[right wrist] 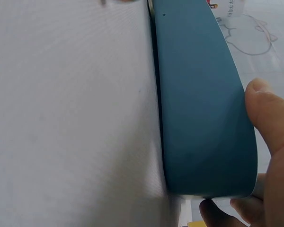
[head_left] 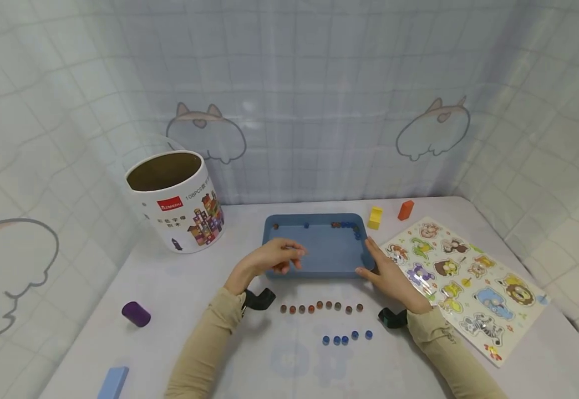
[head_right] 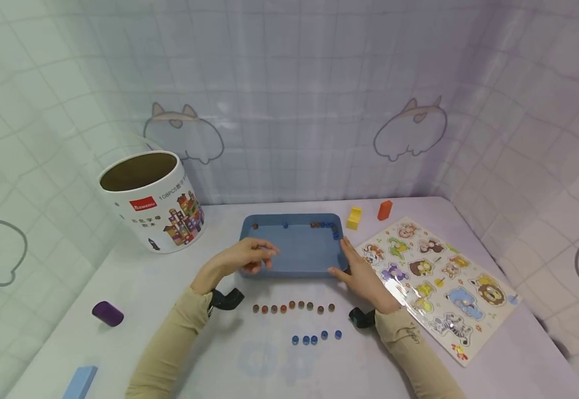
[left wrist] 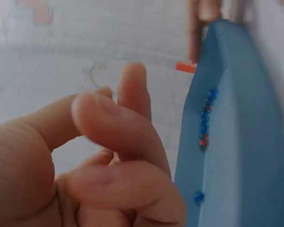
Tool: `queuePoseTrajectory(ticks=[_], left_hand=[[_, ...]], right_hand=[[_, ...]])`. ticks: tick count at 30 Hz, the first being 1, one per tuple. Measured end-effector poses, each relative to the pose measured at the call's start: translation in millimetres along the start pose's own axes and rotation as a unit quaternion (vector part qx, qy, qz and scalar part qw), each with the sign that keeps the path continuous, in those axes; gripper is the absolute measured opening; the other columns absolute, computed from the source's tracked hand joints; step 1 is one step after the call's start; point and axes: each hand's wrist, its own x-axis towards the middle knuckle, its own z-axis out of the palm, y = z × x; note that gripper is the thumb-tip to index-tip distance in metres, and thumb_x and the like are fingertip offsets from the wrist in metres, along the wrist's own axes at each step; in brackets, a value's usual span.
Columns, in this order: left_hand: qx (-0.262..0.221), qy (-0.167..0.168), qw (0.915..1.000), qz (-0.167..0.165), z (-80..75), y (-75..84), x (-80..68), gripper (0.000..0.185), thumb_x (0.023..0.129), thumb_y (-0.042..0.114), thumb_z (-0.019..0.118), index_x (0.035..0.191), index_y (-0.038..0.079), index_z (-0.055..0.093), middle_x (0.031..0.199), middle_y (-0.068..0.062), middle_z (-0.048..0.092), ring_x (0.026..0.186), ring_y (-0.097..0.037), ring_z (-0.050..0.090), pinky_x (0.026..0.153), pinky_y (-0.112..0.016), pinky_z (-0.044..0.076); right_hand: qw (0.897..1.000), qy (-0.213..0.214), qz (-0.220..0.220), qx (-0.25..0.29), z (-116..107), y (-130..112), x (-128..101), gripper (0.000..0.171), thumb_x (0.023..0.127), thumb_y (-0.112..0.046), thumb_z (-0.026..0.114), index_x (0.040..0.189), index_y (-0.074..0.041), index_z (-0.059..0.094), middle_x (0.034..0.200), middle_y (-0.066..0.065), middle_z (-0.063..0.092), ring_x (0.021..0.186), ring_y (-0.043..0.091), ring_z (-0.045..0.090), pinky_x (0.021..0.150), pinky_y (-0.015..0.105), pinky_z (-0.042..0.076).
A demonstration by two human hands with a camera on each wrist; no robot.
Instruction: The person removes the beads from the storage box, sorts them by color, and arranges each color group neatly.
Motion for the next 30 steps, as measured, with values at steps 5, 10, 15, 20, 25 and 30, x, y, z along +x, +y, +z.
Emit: queuePoseTrajectory(ticks=[5,10,15,20,25,30], left_hand=[[-0.035,0.036,0.9986,-0.015,8.5,16.5,60.0,0.042,0.1,0.028,0.054,0.135,0.005,0.054,0.094,-0.006,0.067,0.062,-0.012,0.053,0.063,-0.029,0.04],[-0.059,0.064,0.994,-0.067,34.2,28.0,112.2,0.045,0.1,0.024,0.054,0.14,0.003,0.05,0.11,-0.014,0.069,0.068,-0.013,0.059,0.069,-0.029,0.045],[-0.118,0.079,0.9828,-0.119,57.7,32.5,142.5,0.044,0.1,0.016,0.053,0.138,-0.004,0.048,0.119,-0.021,0.067,0.064,-0.011,0.06,0.061,-0.021,0.047],[-0.174,0.093,0.9723,-0.125,73.6,34.4,156.8,0.037,0.099,0.011,0.052,0.13,-0.009,0.053,0.121,-0.024,0.065,0.079,-0.02,0.069,0.063,-0.02,0.052],[-0.198,0.085,0.9683,-0.127,81.6,36.2,161.9,0.037,0.098,0.008,0.056,0.13,-0.009,0.053,0.123,-0.025,0.063,0.107,-0.031,0.068,0.077,-0.025,0.057],[-0.207,0.077,0.9674,-0.124,81.9,35.9,161.6,0.037,0.095,0.005,0.06,0.129,-0.009,0.055,0.117,-0.023,0.067,0.075,-0.02,0.071,0.065,-0.02,0.056]], right_hand=[[1.0,0.005,-0.002,0.0,1.4,3.1,-1.6,0.085,0.094,-0.037,0.062,0.154,0.002,0.016,0.16,0.024,0.014,0.145,0.044,0.022,0.113,0.06,0.027],[1.0,0.011,-0.007,0.0,1.4,3.9,-0.8,0.083,0.095,-0.036,0.062,0.153,0.003,0.018,0.16,0.024,0.015,0.145,0.044,0.022,0.113,0.059,0.028],[1.0,0.01,-0.013,0.0,0.9,3.7,1.6,0.083,0.094,-0.036,0.062,0.153,0.004,0.019,0.159,0.025,0.016,0.145,0.043,0.023,0.113,0.059,0.028],[1.0,0.014,-0.015,0.002,0.6,2.4,2.7,0.082,0.094,-0.034,0.064,0.153,0.003,0.019,0.159,0.025,0.017,0.143,0.045,0.026,0.111,0.06,0.029],[1.0,0.011,-0.016,-0.003,0.9,2.6,2.7,0.082,0.094,-0.032,0.063,0.153,0.002,0.019,0.159,0.025,0.017,0.142,0.045,0.027,0.111,0.06,0.03],[1.0,0.009,-0.015,0.001,0.1,3.0,1.5,0.083,0.094,-0.034,0.064,0.153,0.002,0.018,0.159,0.025,0.018,0.142,0.045,0.028,0.111,0.06,0.03]])
